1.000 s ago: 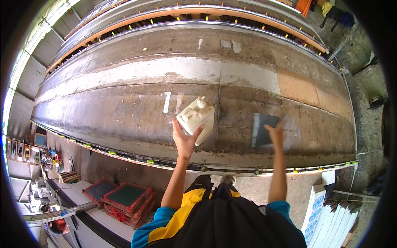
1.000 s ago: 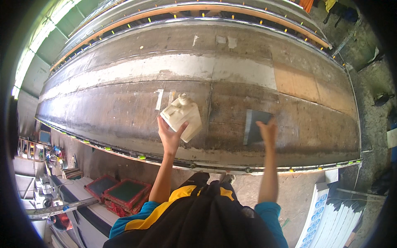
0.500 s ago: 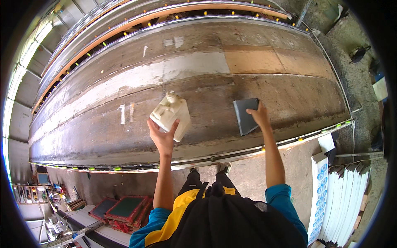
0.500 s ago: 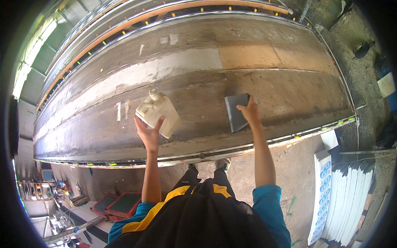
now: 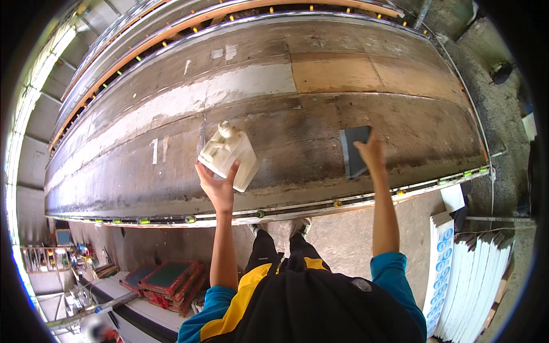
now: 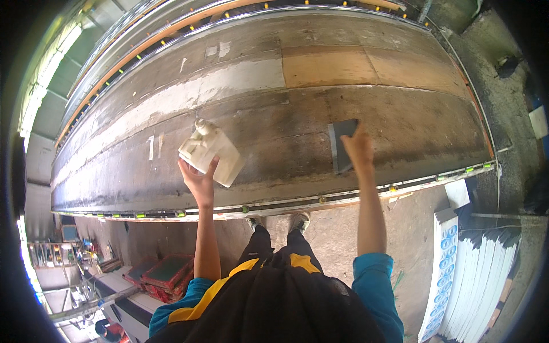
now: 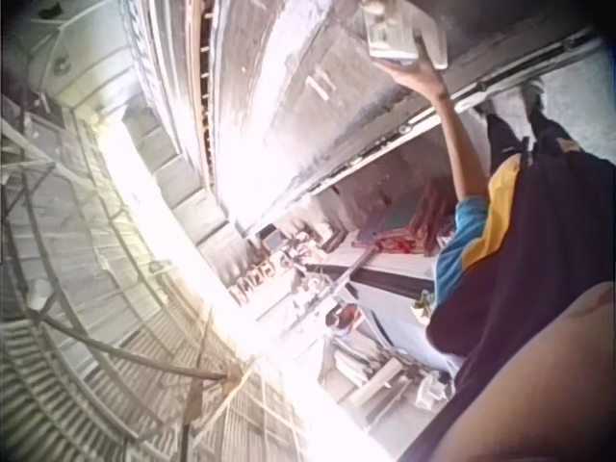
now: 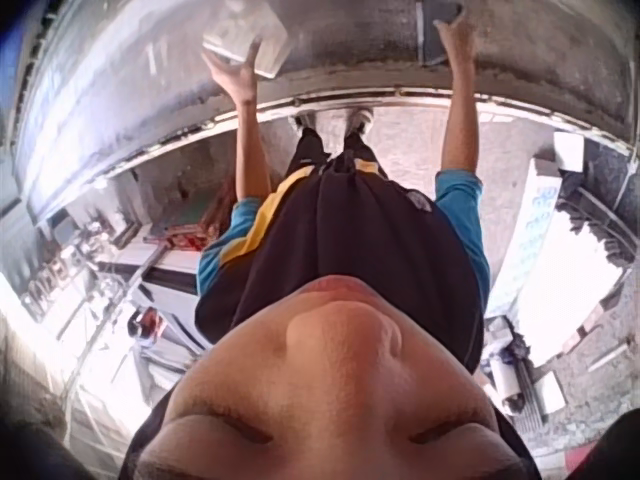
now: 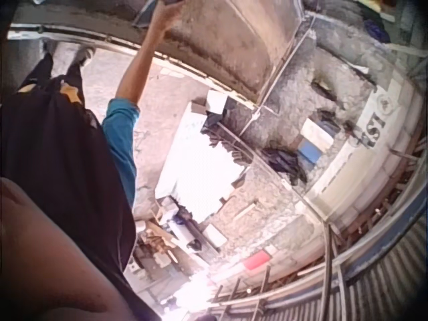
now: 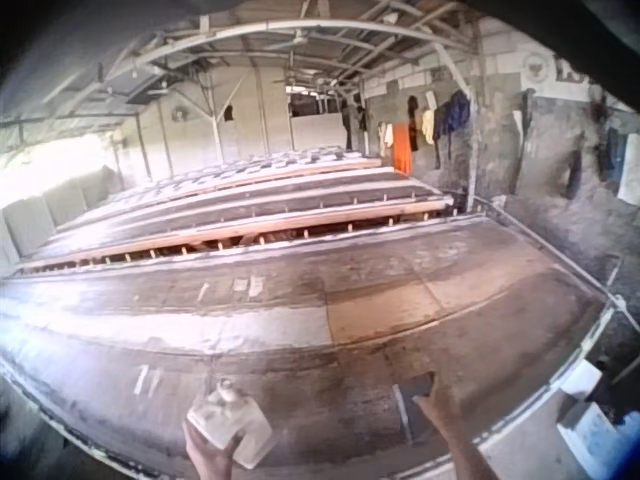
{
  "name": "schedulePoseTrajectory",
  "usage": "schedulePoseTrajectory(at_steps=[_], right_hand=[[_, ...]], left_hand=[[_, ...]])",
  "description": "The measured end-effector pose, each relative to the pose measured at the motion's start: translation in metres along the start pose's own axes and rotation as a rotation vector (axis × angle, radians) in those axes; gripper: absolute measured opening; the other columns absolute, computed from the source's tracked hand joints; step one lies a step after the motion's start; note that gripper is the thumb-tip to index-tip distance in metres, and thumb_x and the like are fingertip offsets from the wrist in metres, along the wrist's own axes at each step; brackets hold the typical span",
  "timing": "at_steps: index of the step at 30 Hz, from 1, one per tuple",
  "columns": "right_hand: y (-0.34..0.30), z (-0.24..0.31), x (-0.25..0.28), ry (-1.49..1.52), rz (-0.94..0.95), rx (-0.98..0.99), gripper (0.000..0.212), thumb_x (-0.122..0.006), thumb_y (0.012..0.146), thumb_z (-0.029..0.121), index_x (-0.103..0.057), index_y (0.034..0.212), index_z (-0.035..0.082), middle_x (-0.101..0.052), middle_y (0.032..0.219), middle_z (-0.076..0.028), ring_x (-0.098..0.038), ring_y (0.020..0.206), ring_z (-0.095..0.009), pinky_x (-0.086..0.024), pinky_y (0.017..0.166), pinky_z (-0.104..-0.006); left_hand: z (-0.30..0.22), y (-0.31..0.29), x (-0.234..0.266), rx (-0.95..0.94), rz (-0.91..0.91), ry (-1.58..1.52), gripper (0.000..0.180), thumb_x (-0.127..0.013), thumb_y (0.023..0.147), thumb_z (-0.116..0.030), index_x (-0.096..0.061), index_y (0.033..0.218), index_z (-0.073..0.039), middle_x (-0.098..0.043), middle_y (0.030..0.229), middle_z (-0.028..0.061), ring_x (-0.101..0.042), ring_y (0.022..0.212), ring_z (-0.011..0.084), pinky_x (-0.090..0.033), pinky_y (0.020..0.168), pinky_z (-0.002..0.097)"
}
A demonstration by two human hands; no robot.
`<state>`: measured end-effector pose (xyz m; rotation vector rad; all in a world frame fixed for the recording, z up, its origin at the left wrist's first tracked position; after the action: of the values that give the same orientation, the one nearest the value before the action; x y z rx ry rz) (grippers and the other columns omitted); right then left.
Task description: The person sands the surface of a large wooden boat hull using a sanding block. They repeatedly pour liquid from a white plastic bottle onto the wood and rub the surface with the block, moving along the length of the hull.
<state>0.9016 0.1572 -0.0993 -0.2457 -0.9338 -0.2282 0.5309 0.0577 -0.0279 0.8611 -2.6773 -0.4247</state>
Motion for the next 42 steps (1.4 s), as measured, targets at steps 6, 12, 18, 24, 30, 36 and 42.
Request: schedulePoseTrajectory(at_steps=[6, 12, 18, 24, 30, 36, 42], right_hand=[[-0.055, 0.072, -0.009, -0.201, 0.126, 0.285, 0.066, -0.067, 0.075, 0.021, -0.035, 0.130, 0.004, -0.060, 0.093, -0.026, -0.060, 0.086, -0.040, -0.047, 0.073, -0.0456], [-0.013, 0.024, 0.017, -0.244, -0.008, 0.146, 0.059, -0.067, 0.074, 0.022, -0.041, 0.124, 0.006, -0.060, 0.095, -0.023, -0.058, 0.091, -0.039, -0.047, 0.075, -0.0449], [0.019, 0.039, -0.006, 0.230, 0.080, 0.241, 0.064, -0.072, 0.067, 0.025, -0.045, 0.119, -0.001, -0.061, 0.099, -0.021, -0.060, 0.092, -0.033, -0.047, 0.079, -0.0389], [0.021, 0.136, -0.090, 0.128, 0.290, 0.379, 0.082, -0.073, 0.063, 0.031, -0.037, 0.126, -0.007, -0.052, 0.114, -0.028, -0.052, 0.107, -0.036, -0.042, 0.090, -0.0383], [0.098, 0.054, -0.051, 0.137, 0.157, 0.139, 0.082, -0.073, 0.062, 0.026, -0.036, 0.125, -0.010, -0.049, 0.117, -0.030, -0.049, 0.111, -0.037, -0.039, 0.094, -0.0385], [0.091, -0.023, 0.042, 0.191, -0.090, 0.089, 0.075, -0.073, 0.063, 0.026, -0.041, 0.124, -0.003, -0.057, 0.109, -0.024, -0.057, 0.102, -0.032, -0.044, 0.087, -0.0363], [0.025, -0.065, 0.109, 0.497, -0.362, 0.041, 0.067, -0.074, 0.066, 0.025, -0.045, 0.120, -0.003, -0.061, 0.105, -0.018, -0.059, 0.096, -0.024, -0.044, 0.084, -0.0311]], left_hand=[[0.008, -0.007, 0.008, 0.031, 0.037, 0.045, 0.061, -0.076, 0.068, -0.007, -0.039, 0.114, 0.001, -0.050, 0.108, 0.0143, -0.052, 0.101, 0.0224, -0.043, 0.087, 0.0337], [0.008, -0.011, 0.011, 0.050, 0.012, -0.024, 0.059, -0.077, 0.067, -0.009, -0.040, 0.112, 0.001, -0.052, 0.106, 0.0144, -0.054, 0.098, 0.0217, -0.044, 0.084, 0.0327], [0.009, -0.012, 0.011, 0.011, -0.032, 0.012, 0.055, -0.079, 0.066, -0.014, -0.042, 0.105, 0.001, -0.056, 0.098, 0.0141, -0.056, 0.090, 0.0200, -0.046, 0.080, 0.0316], [0.013, -0.009, 0.005, -0.054, -0.010, 0.110, 0.057, -0.081, 0.064, -0.018, -0.044, 0.103, 0.001, -0.057, 0.095, 0.0145, -0.057, 0.085, 0.0213, -0.046, 0.077, 0.0309], [-0.010, 0.000, -0.012, -0.089, 0.188, 0.251, 0.062, -0.082, 0.060, -0.021, -0.044, 0.106, -0.002, -0.060, 0.091, 0.0160, -0.061, 0.083, 0.0267, -0.050, 0.072, 0.0349], [-0.046, 0.030, -0.048, -0.253, 0.466, 0.518, 0.065, -0.079, 0.062, -0.031, -0.042, 0.109, -0.005, -0.061, 0.094, 0.0196, -0.064, 0.078, 0.0320, -0.053, 0.062, 0.0360], [-0.056, 0.067, -0.145, -0.662, 0.815, 0.748, 0.066, -0.075, 0.063, -0.024, -0.040, 0.116, -0.005, -0.057, 0.101, 0.0152, -0.060, 0.087, 0.0332, -0.050, 0.069, 0.0421]])
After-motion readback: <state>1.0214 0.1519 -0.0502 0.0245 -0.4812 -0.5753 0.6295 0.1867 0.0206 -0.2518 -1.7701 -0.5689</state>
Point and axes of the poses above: each hand's wrist, its own y-axis towards the middle knuckle, its own x-axis out of the back of the hand, z = x × y, the point moved 2 cm from there along y, towards the middle knuckle
